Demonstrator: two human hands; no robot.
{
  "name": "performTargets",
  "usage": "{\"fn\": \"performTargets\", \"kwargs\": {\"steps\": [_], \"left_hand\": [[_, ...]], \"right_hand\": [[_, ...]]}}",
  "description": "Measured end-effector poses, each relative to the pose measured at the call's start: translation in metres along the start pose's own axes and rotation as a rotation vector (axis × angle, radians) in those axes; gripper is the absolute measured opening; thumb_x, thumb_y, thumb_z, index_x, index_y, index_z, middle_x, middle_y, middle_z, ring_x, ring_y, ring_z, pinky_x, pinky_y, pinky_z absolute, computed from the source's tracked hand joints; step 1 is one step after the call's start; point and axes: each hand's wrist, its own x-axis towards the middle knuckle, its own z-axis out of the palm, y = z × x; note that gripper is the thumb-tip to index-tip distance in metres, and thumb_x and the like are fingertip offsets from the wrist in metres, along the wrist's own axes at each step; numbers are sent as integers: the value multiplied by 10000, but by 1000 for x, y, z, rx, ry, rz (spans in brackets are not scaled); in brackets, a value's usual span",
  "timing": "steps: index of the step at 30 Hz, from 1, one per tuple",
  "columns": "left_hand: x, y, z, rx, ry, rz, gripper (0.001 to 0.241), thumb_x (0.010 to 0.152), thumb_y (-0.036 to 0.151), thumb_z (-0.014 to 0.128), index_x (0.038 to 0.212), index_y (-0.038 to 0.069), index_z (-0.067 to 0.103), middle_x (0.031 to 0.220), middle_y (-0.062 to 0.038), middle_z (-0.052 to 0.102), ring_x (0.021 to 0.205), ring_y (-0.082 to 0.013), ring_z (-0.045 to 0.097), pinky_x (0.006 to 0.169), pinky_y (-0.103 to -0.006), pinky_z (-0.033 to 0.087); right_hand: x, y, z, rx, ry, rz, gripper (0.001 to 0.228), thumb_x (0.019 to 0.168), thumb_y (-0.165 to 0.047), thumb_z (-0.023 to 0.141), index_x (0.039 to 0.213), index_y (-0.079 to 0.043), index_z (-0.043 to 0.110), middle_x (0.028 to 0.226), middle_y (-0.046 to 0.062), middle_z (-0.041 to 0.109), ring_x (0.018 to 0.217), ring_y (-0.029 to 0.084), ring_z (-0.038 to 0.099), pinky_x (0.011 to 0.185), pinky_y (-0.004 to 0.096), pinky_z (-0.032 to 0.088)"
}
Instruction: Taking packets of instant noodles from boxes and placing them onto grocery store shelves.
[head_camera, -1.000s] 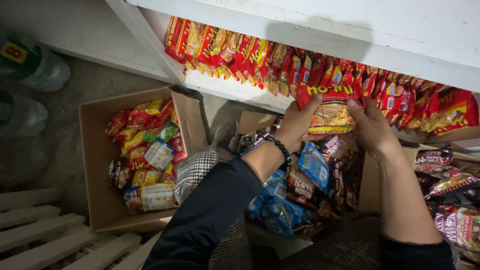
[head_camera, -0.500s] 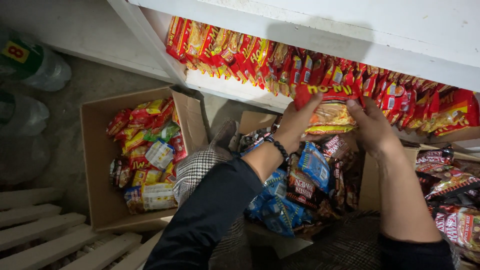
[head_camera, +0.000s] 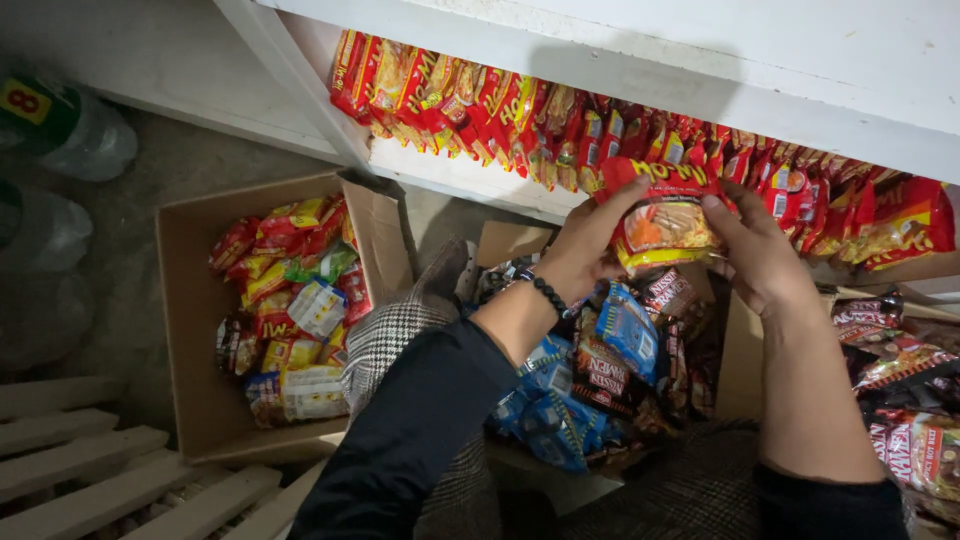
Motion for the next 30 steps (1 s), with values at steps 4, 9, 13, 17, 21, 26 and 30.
{"fn": "performTargets", "kwargs": {"steps": [4,9,13,17,21,26,30], "left_hand": [[12,-10,-2,114,111,45,803,717,530,791,1348,92,557,1133,-103,727,968,-240,737,719,-414,630],[30,-45,-13,535,336,418,915,756,549,811,1360,-54,481,1187,-198,712,1073,-261,725,905,-349,574],[37,-56,-22,697,316,421,879,828,554,770,1398,-44,469,1239,-217,669,1114,-280,686,939,-375,552],[71,-52,-32,671,213,489,778,855,519,742,1357,-31,516,1206,-195,724,1129,-302,714,966,-388,558],[113,-17,-51,839,41,877,770,760,228,814,1403,-38,485,1293,-228,656,1213,-349,642,1011,-432,518],[154,6,-65,1056,146,585,682,752,237,768,1357,3,557,1240,-219,715,1176,-332,697,1006,-410,569],[189,-1,-88,1125,231,861,783,693,141,753,1412,-6,479,1370,-269,589,1287,-427,544,1083,-454,477]], "right_hand": [[-5,4,6,-314,87,-325,596,1040,-271,662,1523,0,443,1255,191,643,1089,228,646,863,352,563],[-29,-22,32,-519,9,-35,496,1044,-379,508,1396,-58,646,1115,197,757,914,258,730,785,367,574],[12,32,19,-413,-238,1,576,1094,-479,420,1417,-32,588,1213,157,728,988,200,731,862,307,576],[26,36,31,-175,-292,-4,571,999,-296,595,1463,10,463,1232,148,661,970,219,701,822,345,589],[77,57,37,-200,-203,-431,749,886,10,681,1557,14,349,1208,177,674,996,209,686,836,319,573],[114,54,64,-219,-147,-569,794,830,110,669,1545,-9,345,1342,156,619,1041,216,690,756,352,612],[138,57,85,-283,-116,-424,786,887,26,675,1588,-77,337,1191,160,688,920,235,670,712,367,562]]}}
